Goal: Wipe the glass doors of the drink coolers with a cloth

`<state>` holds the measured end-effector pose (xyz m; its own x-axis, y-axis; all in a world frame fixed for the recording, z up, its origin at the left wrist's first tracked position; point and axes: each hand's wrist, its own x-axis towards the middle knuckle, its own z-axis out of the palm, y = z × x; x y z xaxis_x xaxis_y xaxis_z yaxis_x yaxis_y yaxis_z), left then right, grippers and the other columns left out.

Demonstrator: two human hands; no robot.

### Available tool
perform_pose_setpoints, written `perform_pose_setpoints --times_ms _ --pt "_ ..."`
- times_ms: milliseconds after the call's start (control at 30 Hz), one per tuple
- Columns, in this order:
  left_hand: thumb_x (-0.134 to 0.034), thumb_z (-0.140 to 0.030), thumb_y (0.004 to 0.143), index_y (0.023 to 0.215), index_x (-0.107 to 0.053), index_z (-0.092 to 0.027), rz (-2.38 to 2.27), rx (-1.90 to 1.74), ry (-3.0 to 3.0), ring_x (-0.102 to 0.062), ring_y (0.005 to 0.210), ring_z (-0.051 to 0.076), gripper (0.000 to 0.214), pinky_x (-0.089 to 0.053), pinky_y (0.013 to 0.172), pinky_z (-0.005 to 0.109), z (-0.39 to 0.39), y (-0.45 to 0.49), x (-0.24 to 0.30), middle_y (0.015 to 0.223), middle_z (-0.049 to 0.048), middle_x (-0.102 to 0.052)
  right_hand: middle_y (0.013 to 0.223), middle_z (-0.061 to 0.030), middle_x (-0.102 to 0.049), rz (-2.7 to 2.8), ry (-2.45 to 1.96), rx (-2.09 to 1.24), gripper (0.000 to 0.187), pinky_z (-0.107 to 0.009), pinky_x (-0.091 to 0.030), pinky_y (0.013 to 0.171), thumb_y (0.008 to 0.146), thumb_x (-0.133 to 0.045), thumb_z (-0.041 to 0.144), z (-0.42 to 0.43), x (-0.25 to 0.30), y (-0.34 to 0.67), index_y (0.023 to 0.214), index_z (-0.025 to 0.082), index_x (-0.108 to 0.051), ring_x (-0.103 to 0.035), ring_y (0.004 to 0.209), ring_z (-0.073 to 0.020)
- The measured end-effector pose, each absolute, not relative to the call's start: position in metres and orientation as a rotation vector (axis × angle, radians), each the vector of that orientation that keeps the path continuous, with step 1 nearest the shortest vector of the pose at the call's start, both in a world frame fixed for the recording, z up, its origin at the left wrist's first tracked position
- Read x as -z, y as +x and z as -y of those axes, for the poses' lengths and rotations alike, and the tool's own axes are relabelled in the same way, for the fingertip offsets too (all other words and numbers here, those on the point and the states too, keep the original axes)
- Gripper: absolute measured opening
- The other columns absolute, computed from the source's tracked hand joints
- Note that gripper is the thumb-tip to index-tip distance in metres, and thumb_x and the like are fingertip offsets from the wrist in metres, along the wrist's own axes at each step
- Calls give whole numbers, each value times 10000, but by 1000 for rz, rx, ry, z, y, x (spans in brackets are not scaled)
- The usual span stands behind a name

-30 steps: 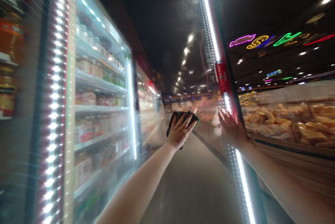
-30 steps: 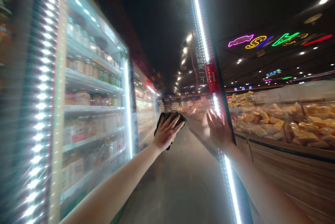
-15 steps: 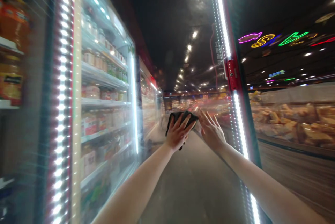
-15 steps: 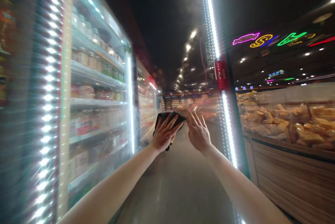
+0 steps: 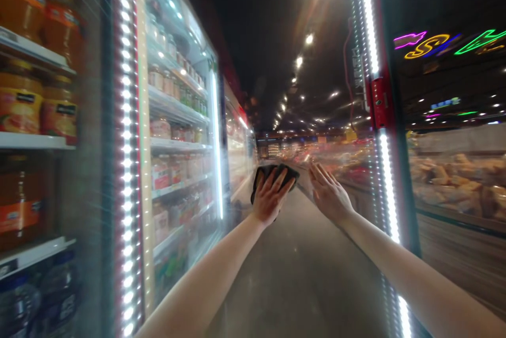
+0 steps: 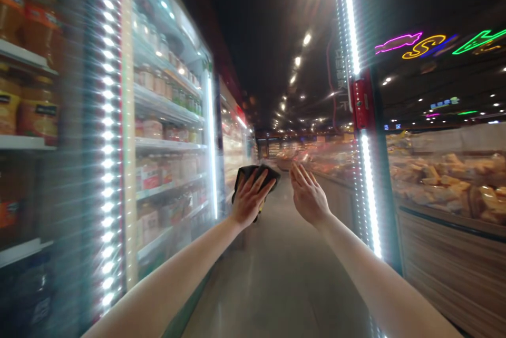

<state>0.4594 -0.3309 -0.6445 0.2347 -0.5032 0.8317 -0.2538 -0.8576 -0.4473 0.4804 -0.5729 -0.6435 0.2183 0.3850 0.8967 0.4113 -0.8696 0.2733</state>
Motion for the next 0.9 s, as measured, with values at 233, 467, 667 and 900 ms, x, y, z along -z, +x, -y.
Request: perform_pose_setpoints --times_ms 233,467,667,900 --pt "-561 -172 934 1546 -402 -351 -530 1842 -2353 -308 1528 297 657 -186 1272 585 301 459 550 1661 8 -322 1631 -131 -358 905 -2395 1785 615 -454 -372 1220 887 -459 86 543 625 474 1503 101 -462 -293 1530 -264" --pt "-604 -124 896 1563 -371 -332 -291 2073 -2382 -264 1539 348 737 -196 1251 636 250 450 632 1678 53 -277 1631 -134 -356 887 -2434 1753 611 -477 -373 1215 869 -454 60 533 641 474 1477 110 -497 -259 1541 -275" --pt "-602 -93 889 1554 -363 -397 -542 1755 -2422 -252 1546 319 769 -229 1246 629 272 441 653 1659 -7 -327 1638 -109 -345 969 -2443 1756 610 -470 -323 1241 871 -438 43 504 626 466 1471 126 -513 -266 1538 -264" --pt "-542 -125 926 1552 -390 -345 -275 1985 -2483 -269 1543 299 681 -231 1255 581 236 442 588 1669 34 -306 1664 -115 -273 964 -2447 1722 719 -475 -327 1236 840 -460 44 491 624 473 1551 130 -398 -248 1544 -270"
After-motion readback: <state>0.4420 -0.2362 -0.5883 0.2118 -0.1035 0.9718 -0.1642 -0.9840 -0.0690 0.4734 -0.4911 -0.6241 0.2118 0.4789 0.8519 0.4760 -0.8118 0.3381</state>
